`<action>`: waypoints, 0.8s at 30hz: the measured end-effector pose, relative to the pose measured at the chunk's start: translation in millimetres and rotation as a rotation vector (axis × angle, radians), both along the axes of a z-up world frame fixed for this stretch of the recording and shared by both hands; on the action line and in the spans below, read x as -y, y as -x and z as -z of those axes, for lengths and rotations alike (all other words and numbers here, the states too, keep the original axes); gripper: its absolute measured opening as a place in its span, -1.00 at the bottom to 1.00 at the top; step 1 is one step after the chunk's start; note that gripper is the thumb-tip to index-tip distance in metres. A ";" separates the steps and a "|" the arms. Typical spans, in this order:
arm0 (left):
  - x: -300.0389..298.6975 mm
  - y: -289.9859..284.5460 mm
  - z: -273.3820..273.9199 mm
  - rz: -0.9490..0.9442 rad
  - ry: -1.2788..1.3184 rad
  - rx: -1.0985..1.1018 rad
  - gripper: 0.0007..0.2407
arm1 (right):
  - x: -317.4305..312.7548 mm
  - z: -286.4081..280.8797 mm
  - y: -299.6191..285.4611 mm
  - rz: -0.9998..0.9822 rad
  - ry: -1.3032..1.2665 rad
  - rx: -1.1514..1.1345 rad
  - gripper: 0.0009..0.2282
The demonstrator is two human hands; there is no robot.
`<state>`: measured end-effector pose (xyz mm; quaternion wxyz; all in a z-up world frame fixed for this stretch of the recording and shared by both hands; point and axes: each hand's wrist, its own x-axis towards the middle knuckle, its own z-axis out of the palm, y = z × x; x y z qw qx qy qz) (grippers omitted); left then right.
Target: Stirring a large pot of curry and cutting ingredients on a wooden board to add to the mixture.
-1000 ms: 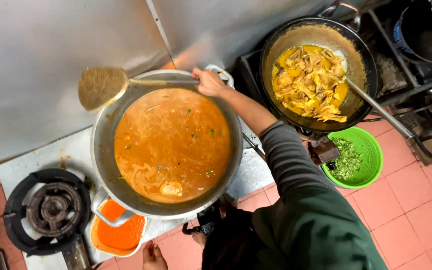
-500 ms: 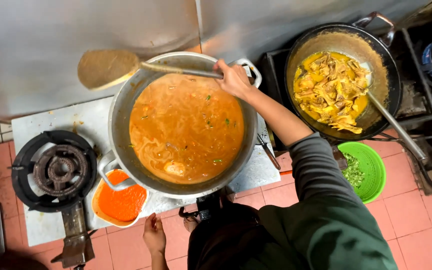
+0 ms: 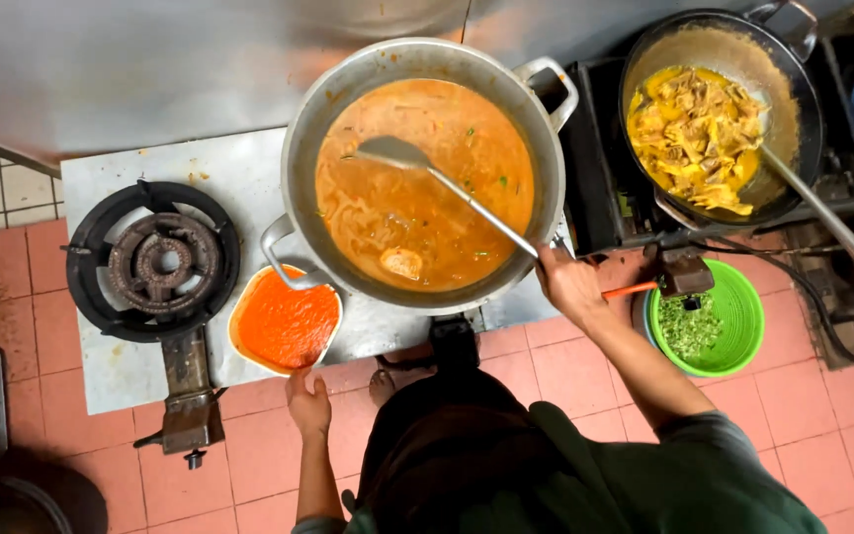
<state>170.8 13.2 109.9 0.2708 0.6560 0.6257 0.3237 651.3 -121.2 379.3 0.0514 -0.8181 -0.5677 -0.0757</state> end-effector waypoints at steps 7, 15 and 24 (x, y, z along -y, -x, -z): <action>-63.6 34.5 76.1 -0.381 0.340 0.284 -0.37 | -16.4 34.5 158.2 0.010 -0.077 -0.328 -0.47; -93.4 46.7 91.9 -0.358 0.639 0.644 -0.40 | -79.1 48.0 256.9 -0.009 -0.074 -0.015 -0.47; -104.8 27.1 68.0 -0.452 0.544 0.825 -0.64 | -92.2 89.5 266.9 -0.034 0.021 -0.034 -0.37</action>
